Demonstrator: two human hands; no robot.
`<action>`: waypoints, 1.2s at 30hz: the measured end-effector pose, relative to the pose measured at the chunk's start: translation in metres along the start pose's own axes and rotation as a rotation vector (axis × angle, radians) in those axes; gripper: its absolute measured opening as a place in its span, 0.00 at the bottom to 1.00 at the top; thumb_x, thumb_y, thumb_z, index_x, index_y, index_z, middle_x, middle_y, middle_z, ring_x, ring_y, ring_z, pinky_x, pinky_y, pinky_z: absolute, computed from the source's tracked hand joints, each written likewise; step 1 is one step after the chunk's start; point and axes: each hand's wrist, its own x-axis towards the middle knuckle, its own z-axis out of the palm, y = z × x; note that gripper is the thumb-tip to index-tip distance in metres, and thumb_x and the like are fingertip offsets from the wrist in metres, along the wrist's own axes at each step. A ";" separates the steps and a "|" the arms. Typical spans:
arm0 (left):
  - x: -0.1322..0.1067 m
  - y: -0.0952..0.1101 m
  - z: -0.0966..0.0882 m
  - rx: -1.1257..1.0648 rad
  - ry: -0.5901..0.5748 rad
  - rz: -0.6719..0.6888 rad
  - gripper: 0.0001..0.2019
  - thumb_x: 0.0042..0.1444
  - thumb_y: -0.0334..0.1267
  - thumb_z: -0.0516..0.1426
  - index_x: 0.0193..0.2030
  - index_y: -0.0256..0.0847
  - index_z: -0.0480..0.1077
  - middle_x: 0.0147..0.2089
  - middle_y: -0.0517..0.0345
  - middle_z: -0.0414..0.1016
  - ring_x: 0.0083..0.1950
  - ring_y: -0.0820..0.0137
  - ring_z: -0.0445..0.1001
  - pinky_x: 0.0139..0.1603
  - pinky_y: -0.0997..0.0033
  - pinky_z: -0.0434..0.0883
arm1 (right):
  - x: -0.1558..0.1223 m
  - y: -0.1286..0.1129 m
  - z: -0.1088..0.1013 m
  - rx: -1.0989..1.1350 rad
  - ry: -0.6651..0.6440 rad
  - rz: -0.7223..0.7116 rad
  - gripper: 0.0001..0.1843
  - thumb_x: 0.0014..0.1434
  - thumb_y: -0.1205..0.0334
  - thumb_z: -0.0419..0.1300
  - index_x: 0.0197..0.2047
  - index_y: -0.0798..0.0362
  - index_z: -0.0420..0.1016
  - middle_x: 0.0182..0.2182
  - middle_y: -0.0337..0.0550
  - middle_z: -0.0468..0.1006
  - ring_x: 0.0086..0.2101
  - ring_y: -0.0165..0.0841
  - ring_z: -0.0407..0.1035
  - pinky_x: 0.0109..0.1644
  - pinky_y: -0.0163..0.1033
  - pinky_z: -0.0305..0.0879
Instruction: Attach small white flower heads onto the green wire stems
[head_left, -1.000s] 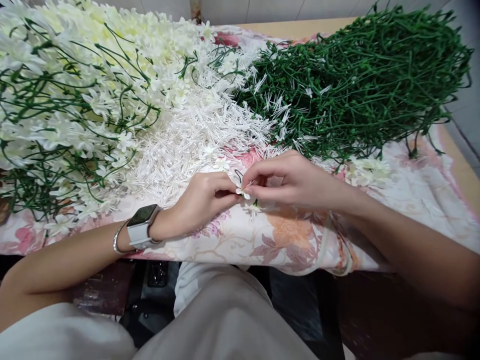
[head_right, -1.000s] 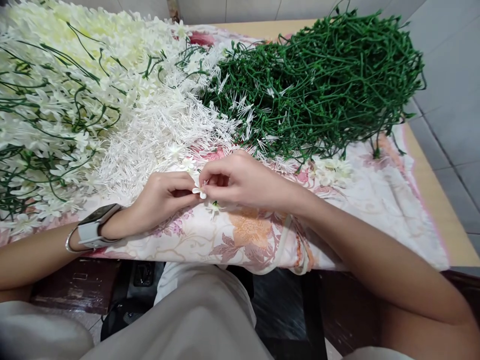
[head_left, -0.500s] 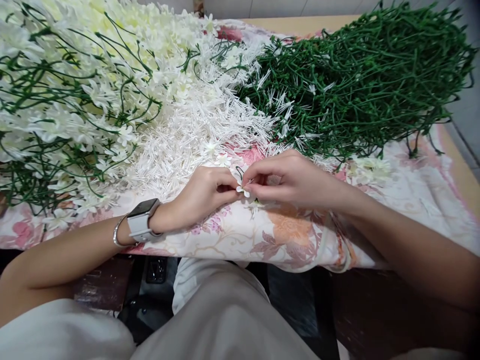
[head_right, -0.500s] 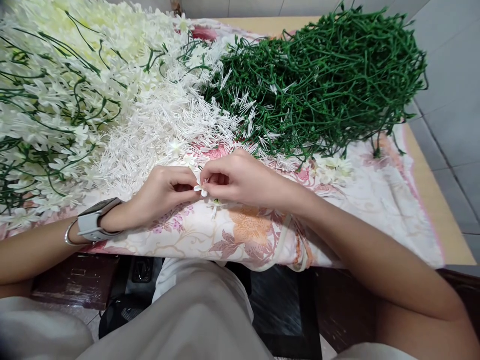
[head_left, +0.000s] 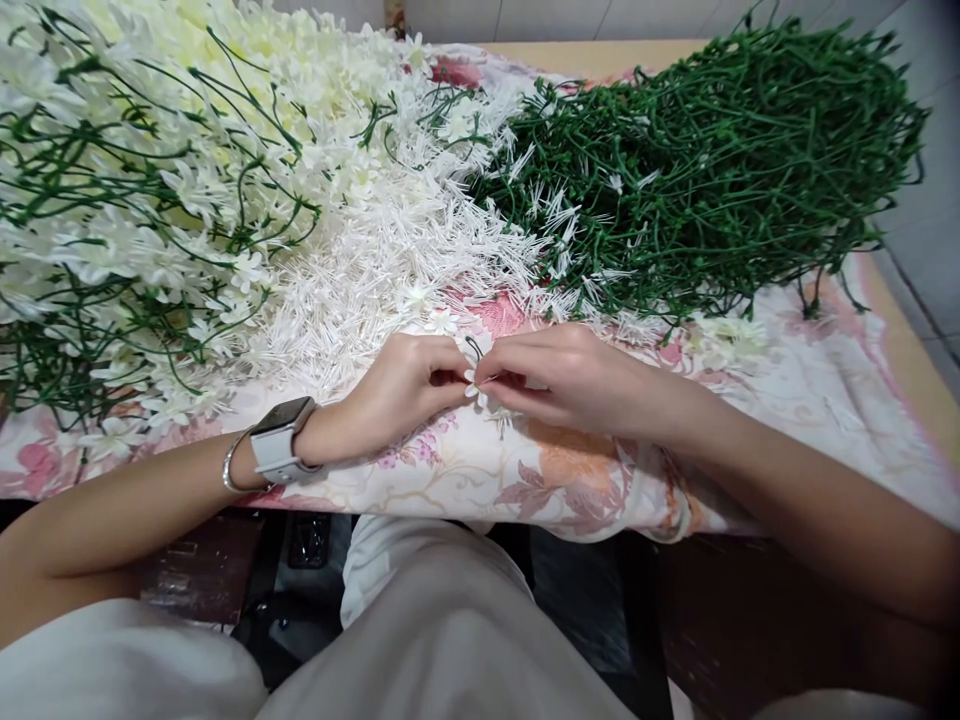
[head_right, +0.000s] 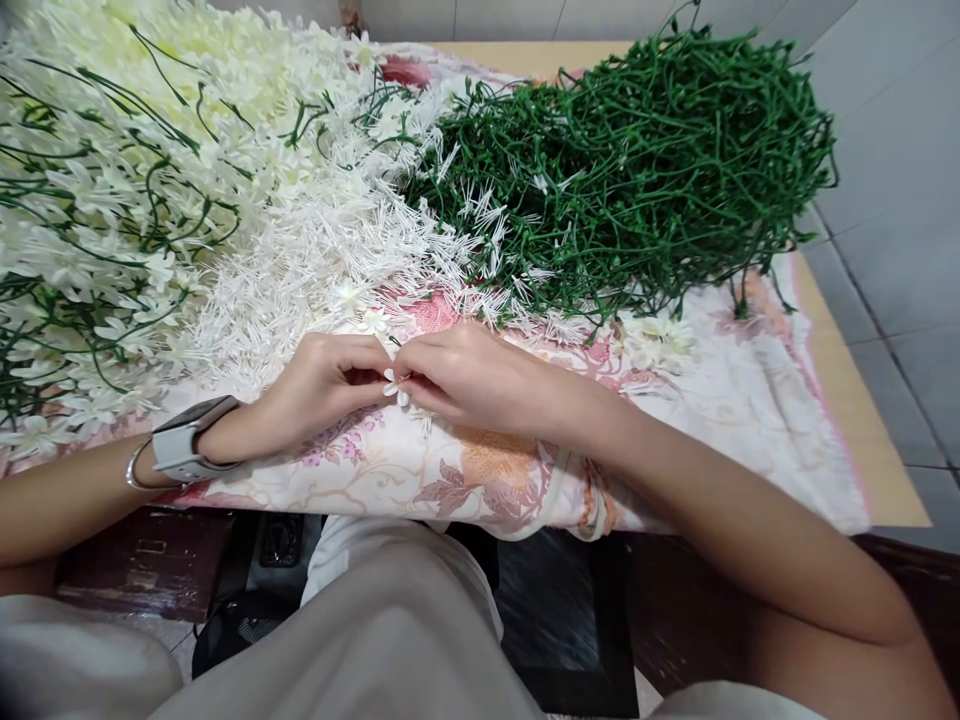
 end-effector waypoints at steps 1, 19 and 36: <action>0.000 0.001 0.000 0.000 0.001 -0.002 0.04 0.51 0.27 0.58 0.28 0.36 0.74 0.26 0.61 0.72 0.28 0.76 0.67 0.29 0.77 0.60 | 0.000 0.000 0.001 -0.010 0.006 -0.005 0.11 0.60 0.68 0.50 0.31 0.60 0.72 0.22 0.41 0.72 0.22 0.25 0.61 0.27 0.31 0.54; -0.002 0.000 0.002 -0.018 0.016 -0.018 0.06 0.50 0.25 0.58 0.32 0.37 0.76 0.28 0.60 0.74 0.29 0.76 0.69 0.30 0.78 0.61 | -0.003 -0.002 0.011 -0.046 0.005 0.007 0.10 0.61 0.69 0.49 0.35 0.61 0.71 0.24 0.45 0.74 0.23 0.28 0.64 0.28 0.32 0.56; -0.002 -0.001 0.002 -0.041 0.031 -0.038 0.03 0.52 0.32 0.61 0.29 0.37 0.74 0.27 0.63 0.73 0.28 0.78 0.67 0.29 0.79 0.60 | 0.003 0.010 -0.012 0.241 -0.136 0.135 0.08 0.58 0.69 0.53 0.34 0.57 0.74 0.22 0.36 0.72 0.22 0.23 0.61 0.28 0.28 0.54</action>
